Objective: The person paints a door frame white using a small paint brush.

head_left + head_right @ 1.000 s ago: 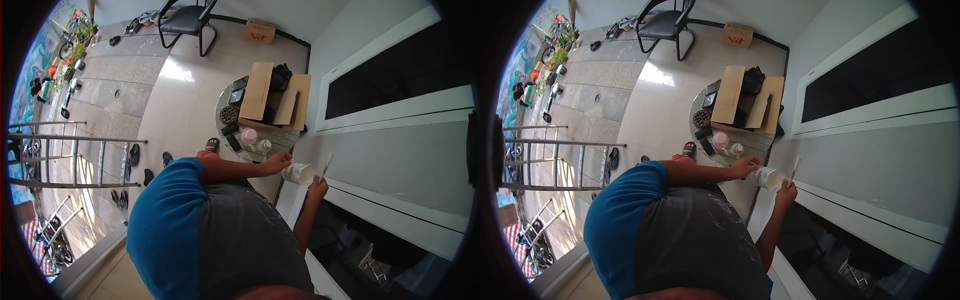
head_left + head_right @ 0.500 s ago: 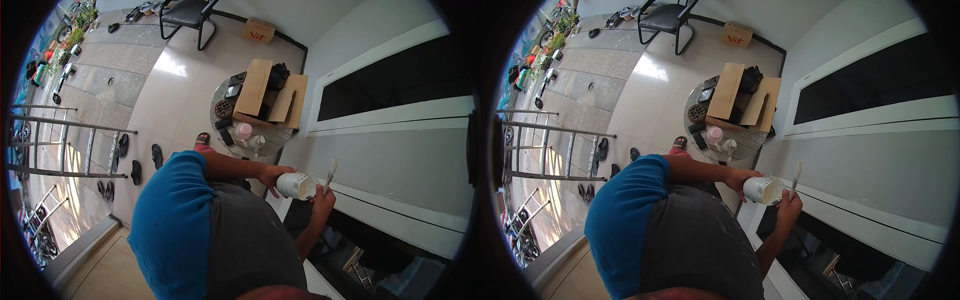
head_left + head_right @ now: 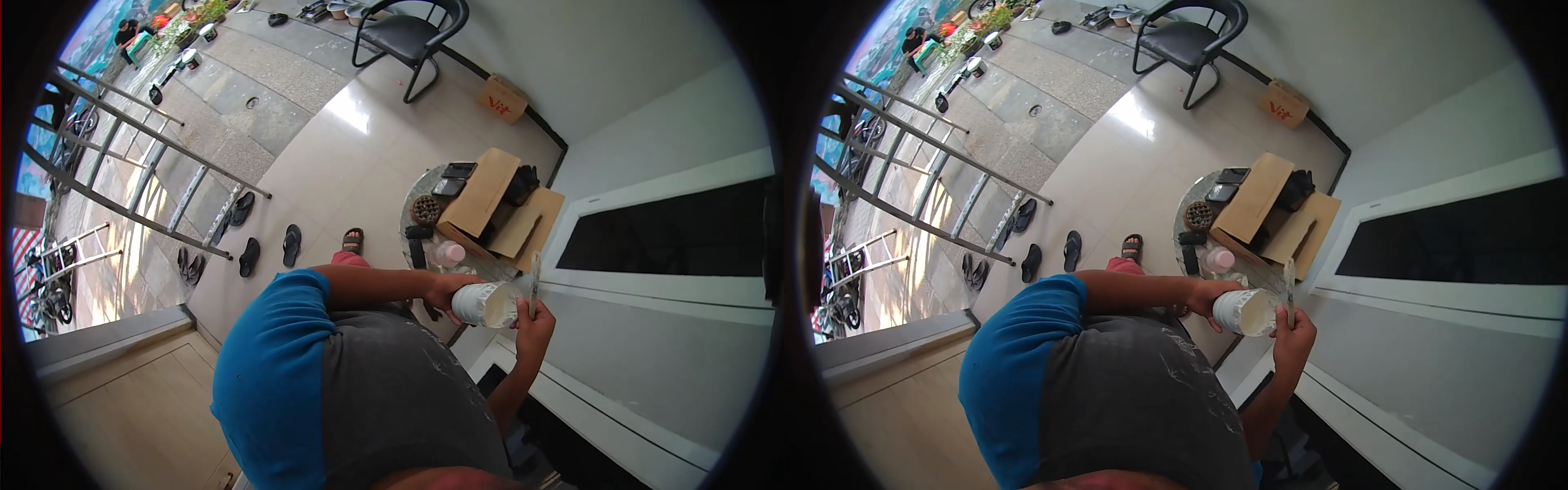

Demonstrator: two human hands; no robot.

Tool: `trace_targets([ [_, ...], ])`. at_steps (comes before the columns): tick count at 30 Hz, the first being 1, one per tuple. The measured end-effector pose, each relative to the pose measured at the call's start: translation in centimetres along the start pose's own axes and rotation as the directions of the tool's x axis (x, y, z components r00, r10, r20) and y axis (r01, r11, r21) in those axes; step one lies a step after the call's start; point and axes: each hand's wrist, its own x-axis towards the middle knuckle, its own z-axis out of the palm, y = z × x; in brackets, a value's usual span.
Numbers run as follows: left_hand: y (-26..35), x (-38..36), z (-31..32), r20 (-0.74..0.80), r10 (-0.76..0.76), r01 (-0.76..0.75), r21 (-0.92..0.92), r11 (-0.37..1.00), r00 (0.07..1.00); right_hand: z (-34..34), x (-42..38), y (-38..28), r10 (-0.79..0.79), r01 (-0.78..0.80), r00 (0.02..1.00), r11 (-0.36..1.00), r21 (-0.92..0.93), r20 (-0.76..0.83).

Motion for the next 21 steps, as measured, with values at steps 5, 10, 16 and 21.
trace_targets([
  [5, 3.4, -6.8, -2.7, -0.075, 0.137, -0.142, -0.068, 0.988, 0.988, 5.8, 2.7, -4.6, -0.086, 0.082, 0.984, 0.996, 0.03, 0.157],
  [10, 7.1, -15.1, -6.1, -0.202, 0.327, -0.334, 0.002, 0.943, 0.923, 13.4, 6.2, -9.2, -0.124, 0.063, 0.946, 0.976, 0.207, 0.299],
  [16, 12.4, -25.9, -11.0, -0.236, 0.414, -0.41, 0.068, 0.91, 0.879, 23.1, 11.1, -15.1, -0.314, 0.019, 0.839, 0.832, 0.554, 0.444],
  [21, 13.5, -32.6, -17.0, -0.498, 0.552, -0.576, 0.123, 0.808, 0.669, 29.6, 14.9, -18.9, -0.37, -0.156, 0.739, 0.719, 0.678, 0.563],
])
